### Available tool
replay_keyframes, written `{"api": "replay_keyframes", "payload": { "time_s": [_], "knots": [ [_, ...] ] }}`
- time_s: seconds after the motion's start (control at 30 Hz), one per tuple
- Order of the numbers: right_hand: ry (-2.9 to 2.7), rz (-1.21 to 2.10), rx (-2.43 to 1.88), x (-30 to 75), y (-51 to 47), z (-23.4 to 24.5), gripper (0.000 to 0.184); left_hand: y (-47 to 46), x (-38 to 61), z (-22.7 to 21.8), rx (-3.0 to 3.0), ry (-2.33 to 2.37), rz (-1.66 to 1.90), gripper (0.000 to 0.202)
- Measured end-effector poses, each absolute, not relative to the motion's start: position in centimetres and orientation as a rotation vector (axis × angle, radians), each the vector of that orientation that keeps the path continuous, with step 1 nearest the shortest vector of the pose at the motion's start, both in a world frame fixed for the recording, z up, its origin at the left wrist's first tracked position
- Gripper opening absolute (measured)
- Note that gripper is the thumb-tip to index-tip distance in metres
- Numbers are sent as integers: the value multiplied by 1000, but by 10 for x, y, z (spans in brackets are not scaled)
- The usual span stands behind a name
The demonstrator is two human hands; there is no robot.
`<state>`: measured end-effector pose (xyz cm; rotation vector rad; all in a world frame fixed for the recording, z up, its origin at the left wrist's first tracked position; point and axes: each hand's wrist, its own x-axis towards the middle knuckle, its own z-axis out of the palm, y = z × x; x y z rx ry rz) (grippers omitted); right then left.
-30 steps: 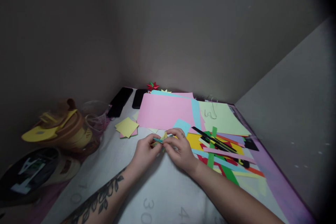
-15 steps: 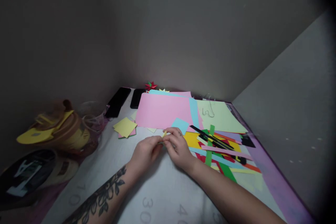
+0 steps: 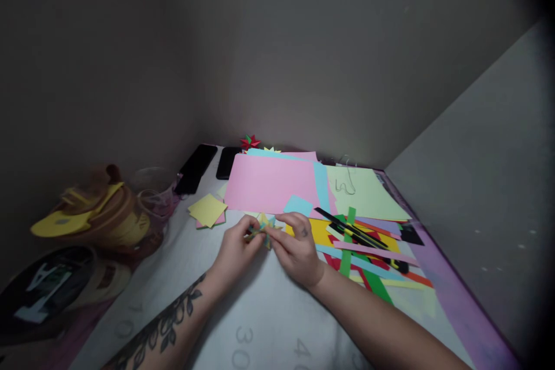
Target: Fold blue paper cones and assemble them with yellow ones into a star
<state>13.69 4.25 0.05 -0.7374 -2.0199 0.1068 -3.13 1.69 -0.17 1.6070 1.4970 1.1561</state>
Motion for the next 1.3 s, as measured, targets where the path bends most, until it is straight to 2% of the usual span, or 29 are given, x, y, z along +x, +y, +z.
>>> {"api": "replay_keyframes", "payload": {
  "time_s": [0.13, 0.47, 0.7, 0.87, 0.97, 1.17, 1.3],
  "knots": [
    [-2033, 113, -722, 135, 44, 0, 39, 15, -30, 0, 1612, 1452, 1157, 4],
    [-2007, 232, -745, 132, 44, -1, 18, 10, -30, 2, 1939, 1502, 1122, 8],
    [-2110, -5, -806, 131, 42, 1, 13, 10, -29, 3, 2043, 1484, 1124, 8],
    [-2138, 25, -798, 131, 42, 0, 13, 9, -28, 0, 1961, 1523, 1066, 5],
    [-2152, 47, -798, 132, 42, 1, 12, 9, -29, -1, 1870, 1541, 1076, 12],
    [-2128, 236, -859, 130, 45, -3, 15, 9, -26, 3, 1739, 1542, 1062, 16],
    [-1953, 627, -948, 127, 48, -5, 9, 13, -24, 5, 1472, 1485, 1131, 24]
  ]
}}
